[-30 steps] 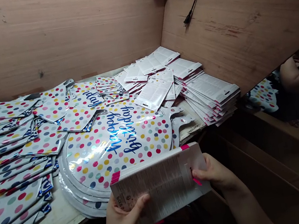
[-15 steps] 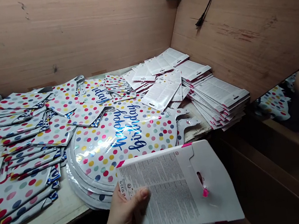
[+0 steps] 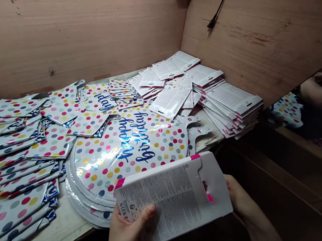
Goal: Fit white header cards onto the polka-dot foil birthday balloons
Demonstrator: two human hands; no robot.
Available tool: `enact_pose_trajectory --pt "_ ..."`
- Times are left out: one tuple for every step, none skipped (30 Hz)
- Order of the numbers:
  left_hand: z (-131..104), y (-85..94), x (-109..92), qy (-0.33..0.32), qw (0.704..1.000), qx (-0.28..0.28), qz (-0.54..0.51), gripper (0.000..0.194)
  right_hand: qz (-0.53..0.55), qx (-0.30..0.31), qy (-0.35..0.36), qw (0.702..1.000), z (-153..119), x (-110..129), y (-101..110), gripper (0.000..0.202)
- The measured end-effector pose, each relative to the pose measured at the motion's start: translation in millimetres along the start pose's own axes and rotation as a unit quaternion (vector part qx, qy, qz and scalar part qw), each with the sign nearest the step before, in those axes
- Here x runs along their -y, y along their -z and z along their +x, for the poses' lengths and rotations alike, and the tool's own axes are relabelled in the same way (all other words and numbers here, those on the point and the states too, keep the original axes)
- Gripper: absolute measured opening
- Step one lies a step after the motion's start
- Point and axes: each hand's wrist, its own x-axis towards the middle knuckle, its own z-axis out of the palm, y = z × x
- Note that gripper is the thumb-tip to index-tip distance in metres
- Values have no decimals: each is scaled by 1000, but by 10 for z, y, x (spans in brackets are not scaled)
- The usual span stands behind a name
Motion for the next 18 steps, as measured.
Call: enact_pose_trajectory --pt "23 16 10 -2 1000 -1 10 85 -13 5 4 1000 9 -22 59 43" --pt "45 32 20 -3 1000 1 18 86 -20 1 21 1000 10 -47 110 44" --pt "64 46 28 -4 1000 5 23 87 -18 -8 51 998 3 -70 145 46" --pt "79 56 33 -4 1000 8 26 88 -12 -25 99 995 -12 -87 160 49" --pt "89 62 36 -1 1000 9 28 89 -16 -42 156 987 -33 -95 151 53" --pt "94 64 37 2 1000 8 30 90 -42 -63 221 972 -57 -93 121 54" --pt "95 62 37 6 999 5 32 91 -91 -91 285 950 -82 -83 74 54" --pt "93 59 36 9 999 1 34 92 -156 -119 336 921 -105 -65 18 47" --pt "89 54 35 12 999 -2 36 93 -218 -141 368 893 -124 -44 -39 36" --pt "85 50 35 14 999 -4 37 93 -258 -149 382 875 -138 -21 -87 27" --pt "82 47 35 16 999 -4 37 93 -260 -148 385 873 -149 0 -120 22" --pt "80 46 35 18 999 -2 36 93 -224 -145 380 886 -156 19 -131 19" --pt "80 46 35 18 999 0 36 93 -164 -144 366 905 -158 32 -118 17" --pt "84 49 34 18 999 0 36 92 -100 -150 346 921 -155 41 -79 14" --pt "90 55 32 16 999 0 36 91 -53 -157 318 934 -146 45 -20 12" --pt "98 65 30 13 999 -1 37 90 -35 -158 283 945 -129 44 54 10" --pt "109 78 28 10 999 -3 39 89 -46 -152 244 957 -107 39 130 8" --pt "121 95 26 8 999 -6 43 89 -71 -137 203 967 -79 32 199 6"
